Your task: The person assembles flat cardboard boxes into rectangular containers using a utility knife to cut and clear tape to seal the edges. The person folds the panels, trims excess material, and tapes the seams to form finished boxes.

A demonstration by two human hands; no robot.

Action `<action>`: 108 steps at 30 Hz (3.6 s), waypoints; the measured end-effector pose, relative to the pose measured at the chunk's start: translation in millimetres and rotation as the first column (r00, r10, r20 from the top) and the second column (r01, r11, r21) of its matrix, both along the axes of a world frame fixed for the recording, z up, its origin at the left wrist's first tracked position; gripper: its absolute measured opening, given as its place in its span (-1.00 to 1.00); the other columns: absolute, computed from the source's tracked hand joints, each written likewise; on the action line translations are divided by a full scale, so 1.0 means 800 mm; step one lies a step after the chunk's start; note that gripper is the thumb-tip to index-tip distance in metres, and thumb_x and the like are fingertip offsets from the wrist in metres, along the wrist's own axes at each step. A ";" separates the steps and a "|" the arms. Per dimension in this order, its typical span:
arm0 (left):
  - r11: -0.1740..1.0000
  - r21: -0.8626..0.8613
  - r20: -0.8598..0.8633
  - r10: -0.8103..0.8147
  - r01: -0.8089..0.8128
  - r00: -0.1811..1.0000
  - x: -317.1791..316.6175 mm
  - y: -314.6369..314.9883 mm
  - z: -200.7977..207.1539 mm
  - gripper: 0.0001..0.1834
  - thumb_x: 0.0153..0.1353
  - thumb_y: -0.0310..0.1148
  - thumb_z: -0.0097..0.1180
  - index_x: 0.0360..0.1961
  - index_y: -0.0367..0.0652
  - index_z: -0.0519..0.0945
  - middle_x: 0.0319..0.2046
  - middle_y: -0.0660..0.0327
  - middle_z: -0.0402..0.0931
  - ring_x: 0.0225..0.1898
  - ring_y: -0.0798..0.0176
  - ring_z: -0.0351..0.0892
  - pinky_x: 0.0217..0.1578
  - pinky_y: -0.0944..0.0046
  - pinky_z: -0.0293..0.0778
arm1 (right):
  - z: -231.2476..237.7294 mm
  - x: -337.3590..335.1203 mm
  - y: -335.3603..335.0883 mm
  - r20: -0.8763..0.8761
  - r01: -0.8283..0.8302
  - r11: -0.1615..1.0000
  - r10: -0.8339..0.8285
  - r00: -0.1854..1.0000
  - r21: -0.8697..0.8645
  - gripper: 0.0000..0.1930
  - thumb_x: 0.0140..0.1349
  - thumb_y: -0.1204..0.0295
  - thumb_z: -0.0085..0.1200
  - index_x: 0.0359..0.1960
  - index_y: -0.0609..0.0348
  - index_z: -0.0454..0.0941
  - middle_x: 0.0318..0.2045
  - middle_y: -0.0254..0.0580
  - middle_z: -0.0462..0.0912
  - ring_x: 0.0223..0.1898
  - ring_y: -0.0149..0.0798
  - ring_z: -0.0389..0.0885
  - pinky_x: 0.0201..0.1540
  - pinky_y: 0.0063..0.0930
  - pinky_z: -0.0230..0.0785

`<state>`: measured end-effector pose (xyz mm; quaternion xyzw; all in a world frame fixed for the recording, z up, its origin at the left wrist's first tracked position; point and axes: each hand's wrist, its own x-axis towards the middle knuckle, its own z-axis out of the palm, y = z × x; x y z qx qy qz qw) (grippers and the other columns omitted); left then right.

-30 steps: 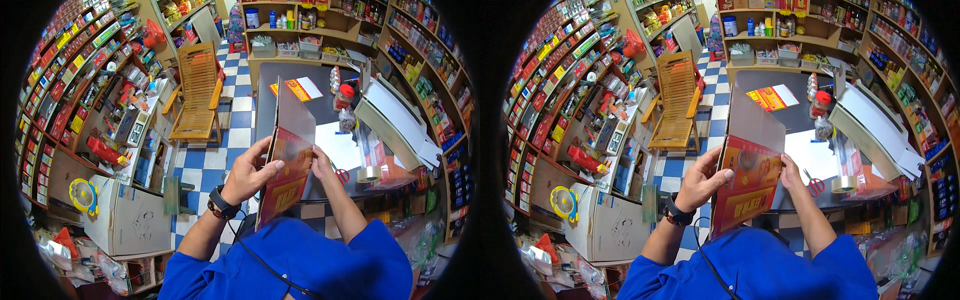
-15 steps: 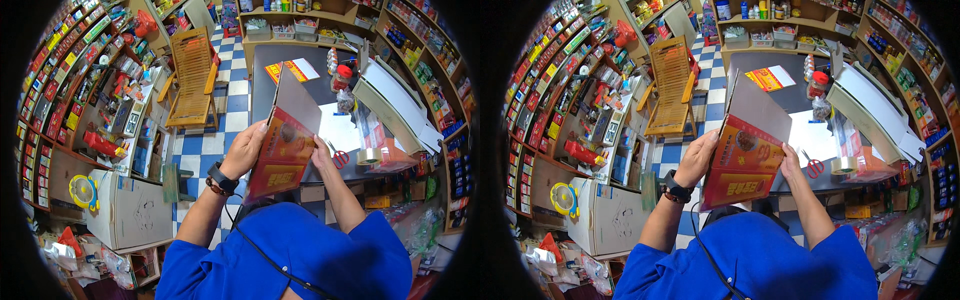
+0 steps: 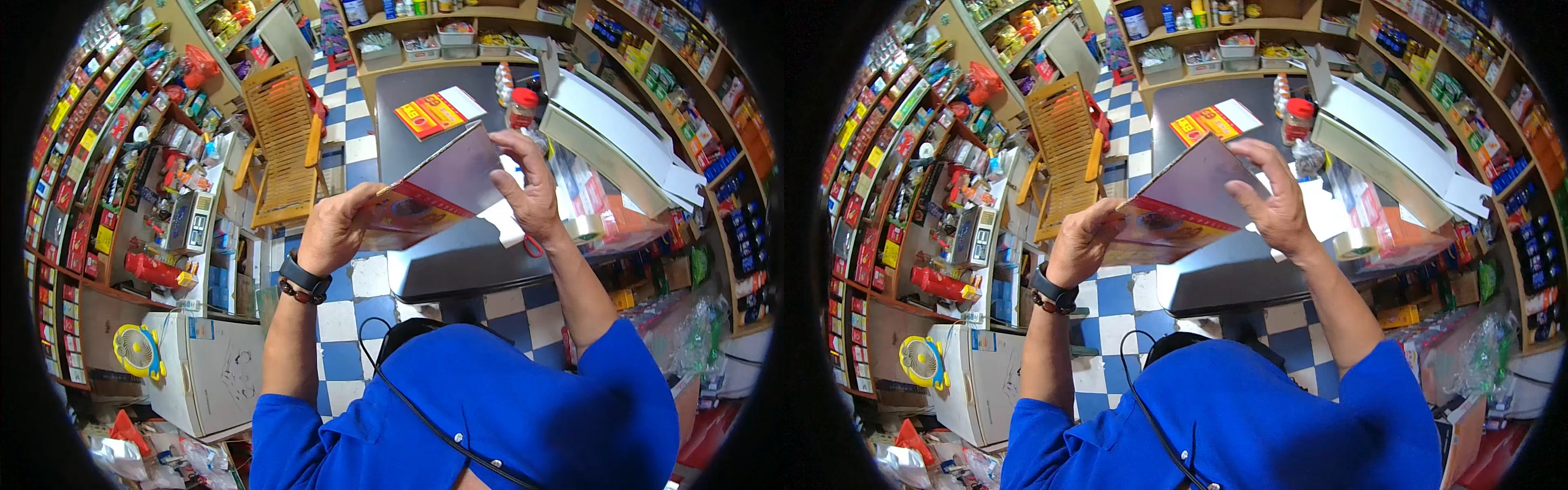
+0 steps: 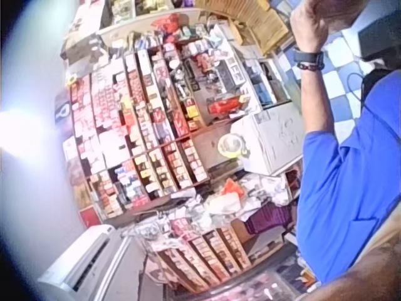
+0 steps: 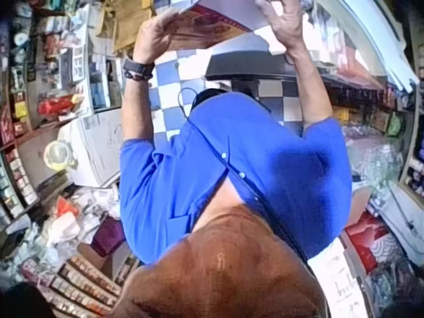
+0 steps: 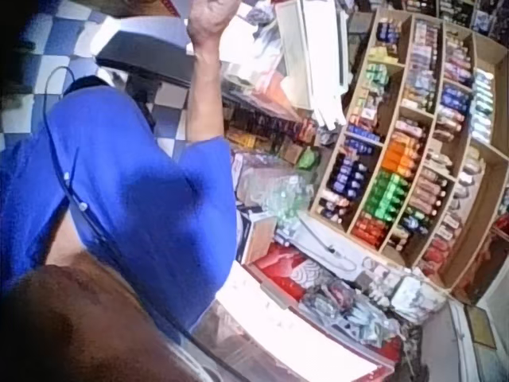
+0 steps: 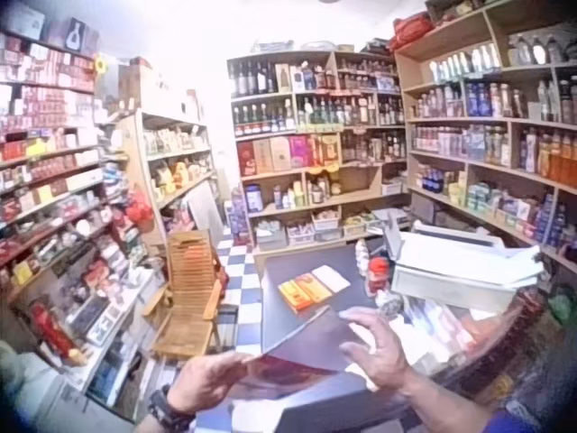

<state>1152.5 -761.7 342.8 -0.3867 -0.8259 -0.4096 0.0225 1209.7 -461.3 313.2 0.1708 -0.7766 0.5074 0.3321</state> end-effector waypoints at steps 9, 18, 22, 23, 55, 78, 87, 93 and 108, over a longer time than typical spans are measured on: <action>0.996 -0.056 -0.049 -0.077 0.075 0.996 0.017 0.010 0.003 -0.77 0.29 -0.53 0.15 -0.03 -0.16 0.62 -0.36 0.12 0.67 -0.35 0.18 0.69 -0.29 0.27 0.54 | 0.044 0.017 0.005 0.108 -0.286 0.949 0.301 0.947 -0.134 -0.81 0.31 0.32 0.22 -0.16 0.14 0.69 -0.27 -0.33 0.57 -0.17 -0.42 0.51 -0.05 -0.55 0.37; 0.979 -0.031 0.036 -0.198 0.199 0.980 0.009 0.007 -0.011 -0.74 0.30 -0.55 0.11 0.01 -0.16 0.58 -0.30 0.11 0.69 -0.26 0.10 0.73 -0.23 0.26 0.57 | 0.046 0.022 -0.005 0.237 -0.282 0.823 0.439 0.867 -0.493 -0.62 0.44 0.10 0.00 -0.12 0.20 0.61 -0.26 -0.35 0.54 -0.10 -0.46 0.49 -0.02 -0.57 0.35; 0.982 -0.095 0.037 -0.163 0.165 0.986 0.002 0.008 -0.005 -0.72 0.23 -0.56 0.17 -0.01 -0.16 0.58 -0.28 0.09 0.69 -0.25 0.07 0.72 -0.22 0.23 0.57 | 0.030 0.023 0.001 0.333 -0.232 0.834 0.433 0.837 -0.501 -0.70 0.39 0.21 0.11 -0.07 0.19 0.59 -0.21 -0.37 0.58 -0.10 -0.51 0.52 -0.02 -0.59 0.39; 0.983 -0.102 0.024 -0.152 0.154 0.988 0.000 0.009 -0.003 -0.72 0.22 -0.55 0.19 -0.02 -0.16 0.59 -0.28 0.09 0.69 -0.25 0.07 0.72 -0.22 0.23 0.57 | 0.025 0.023 0.005 0.400 -0.226 0.885 0.395 0.827 -0.408 -0.75 0.36 0.27 0.14 -0.07 0.17 0.61 -0.24 -0.40 0.61 -0.15 -0.53 0.53 -0.03 -0.59 0.39; 0.866 0.450 0.815 -0.299 -0.216 0.497 -0.123 0.008 -0.349 -0.50 0.23 -0.49 0.26 0.19 -0.29 0.45 0.04 0.12 0.59 0.01 0.24 0.59 0.07 0.17 0.53 | -0.230 0.139 0.107 0.765 0.550 0.670 0.042 0.643 -0.499 -0.52 0.39 0.23 0.11 0.28 0.10 0.38 -0.03 -0.29 0.54 -0.06 -0.37 0.54 -0.02 -0.44 0.42; 0.940 -0.242 0.127 -0.213 0.239 0.969 0.009 0.360 -0.269 -0.40 0.16 -0.23 0.33 0.19 -0.23 0.48 0.12 -0.12 0.50 0.12 -0.11 0.53 0.16 0.05 0.44 | -0.280 0.275 0.292 0.665 0.665 0.368 -0.150 0.732 -0.649 -0.76 0.42 0.36 0.00 0.05 0.13 0.54 -0.19 -0.34 0.61 -0.27 -0.49 0.54 -0.18 -0.61 0.42; 0.788 -0.375 0.404 -0.335 0.488 0.851 0.054 0.611 -0.218 -0.40 0.27 0.02 0.19 0.23 -0.06 0.46 0.01 -0.10 0.60 0.05 -0.10 0.62 0.07 0.08 0.51 | -0.204 0.226 0.347 0.172 0.752 0.626 -0.780 0.601 0.207 -0.82 0.25 0.51 0.06 -0.12 0.17 0.58 -0.20 -0.06 0.61 -0.13 -0.06 0.58 -0.01 -0.23 0.41; 0.711 -0.337 0.683 -0.267 0.617 0.680 0.035 0.645 -0.225 -0.59 0.10 -0.12 0.26 -0.07 -0.07 0.60 -0.22 0.17 0.67 -0.17 0.16 0.63 -0.07 0.23 0.51 | -0.223 0.222 0.380 0.337 0.717 0.696 -0.670 0.661 -0.022 -0.76 0.25 0.52 0.08 -0.05 0.22 0.55 -0.20 -0.09 0.59 -0.17 -0.11 0.57 -0.04 -0.30 0.43; 0.677 -0.644 0.208 -0.294 0.357 0.933 0.052 0.557 -0.109 -0.68 0.25 -0.20 0.03 -0.18 -0.18 0.69 -0.31 -0.05 0.69 -0.27 -0.08 0.69 -0.18 0.06 0.56 | -0.184 0.202 0.279 0.423 0.347 0.306 0.233 0.876 -0.886 -0.54 0.35 0.33 0.03 0.26 0.14 0.33 0.06 -0.22 0.50 0.04 -0.31 0.51 0.03 -0.42 0.37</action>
